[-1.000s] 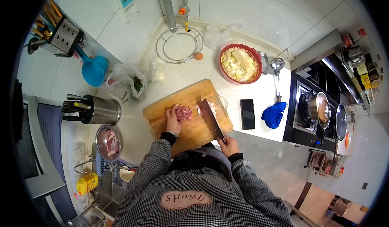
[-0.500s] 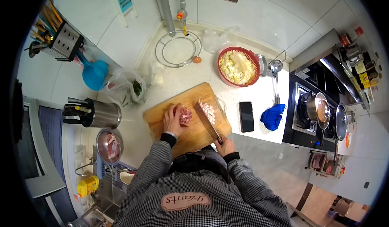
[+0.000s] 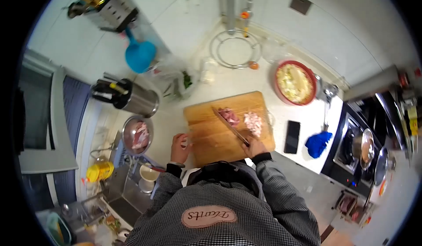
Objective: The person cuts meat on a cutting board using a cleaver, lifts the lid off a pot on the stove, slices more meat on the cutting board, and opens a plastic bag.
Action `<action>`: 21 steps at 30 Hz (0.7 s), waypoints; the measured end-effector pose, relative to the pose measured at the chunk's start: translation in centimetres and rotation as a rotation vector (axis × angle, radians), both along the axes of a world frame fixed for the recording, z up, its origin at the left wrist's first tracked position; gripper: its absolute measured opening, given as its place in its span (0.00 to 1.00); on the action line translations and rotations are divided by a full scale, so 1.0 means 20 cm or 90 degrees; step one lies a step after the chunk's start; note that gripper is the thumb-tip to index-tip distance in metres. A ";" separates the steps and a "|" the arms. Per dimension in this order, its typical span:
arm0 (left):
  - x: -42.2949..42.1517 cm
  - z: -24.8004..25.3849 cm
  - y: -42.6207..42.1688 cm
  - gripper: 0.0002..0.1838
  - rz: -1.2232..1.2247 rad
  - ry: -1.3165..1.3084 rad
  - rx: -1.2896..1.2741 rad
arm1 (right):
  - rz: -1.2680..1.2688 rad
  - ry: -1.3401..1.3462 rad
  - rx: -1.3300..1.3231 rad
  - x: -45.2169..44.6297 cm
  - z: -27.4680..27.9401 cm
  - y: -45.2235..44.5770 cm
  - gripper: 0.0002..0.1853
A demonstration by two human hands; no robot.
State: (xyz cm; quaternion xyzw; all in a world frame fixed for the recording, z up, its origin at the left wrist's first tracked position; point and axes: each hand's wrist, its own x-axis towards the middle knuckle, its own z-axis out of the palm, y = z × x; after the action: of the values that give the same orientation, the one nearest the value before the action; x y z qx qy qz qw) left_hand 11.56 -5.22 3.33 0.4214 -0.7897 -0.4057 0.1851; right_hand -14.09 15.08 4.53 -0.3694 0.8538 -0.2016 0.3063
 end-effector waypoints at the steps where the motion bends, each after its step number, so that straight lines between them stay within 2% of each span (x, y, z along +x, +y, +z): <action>1: 0.06 0.04 -0.02 0.21 0.031 -0.003 -0.013 | 0.024 -0.015 -0.021 0.02 -0.01 0.00 0.14; 3: 0.16 0.14 -0.08 0.15 0.123 0.003 -0.038 | 0.097 -0.041 0.006 0.06 -0.03 0.02 0.13; 5: 0.32 0.14 -0.20 0.14 0.227 -0.010 -0.070 | 0.138 -0.042 0.025 0.09 -0.10 0.04 0.13; 7: 0.57 -0.06 -0.40 0.14 0.329 0.032 -0.086 | 0.096 -0.041 0.032 0.11 -0.10 0.01 0.14; 9: 0.68 -0.01 -0.56 0.15 0.350 -0.131 -0.265 | 0.053 -0.039 0.042 0.11 -0.08 -0.02 0.14; 12: 0.99 -0.45 -0.96 0.18 0.267 -0.212 -0.288 | 0.046 0.016 0.014 0.10 -0.06 -0.04 0.15; 13: 0.97 -0.45 -0.98 0.18 0.265 -0.210 -0.287 | 0.048 0.002 0.009 0.10 -0.07 -0.03 0.15; 15: 0.93 -0.42 -1.02 0.28 0.312 -0.276 -0.208 | 0.050 -0.008 0.004 0.12 -0.08 -0.03 0.15; 16: 0.90 -0.36 -1.05 0.28 0.312 -0.274 -0.207 | 0.033 -0.012 0.006 0.14 -0.06 -0.04 0.15; 18: 0.87 -0.21 -1.11 0.39 0.150 -0.438 0.173 | 0.016 -0.016 0.010 0.16 -0.05 -0.05 0.15; 19: 0.83 -0.16 -1.12 0.42 0.102 -0.542 0.158 | 0.006 -0.012 -0.012 0.18 -0.06 -0.05 0.13; 20: 0.83 -0.17 -1.08 0.42 0.101 -0.544 0.161 | -0.004 -0.009 -0.035 0.19 -0.06 -0.04 0.12; 21: 0.83 -0.20 -1.05 0.42 0.098 -0.559 0.017 | -0.005 -0.008 -0.036 0.19 -0.06 -0.04 0.12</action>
State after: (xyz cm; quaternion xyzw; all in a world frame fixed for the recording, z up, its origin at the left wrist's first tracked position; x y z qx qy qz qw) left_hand 28.18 -26.15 -0.65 0.6136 -0.7544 -0.1834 -0.1438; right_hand -10.27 14.22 3.30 -0.3731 0.8474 -0.2292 0.3004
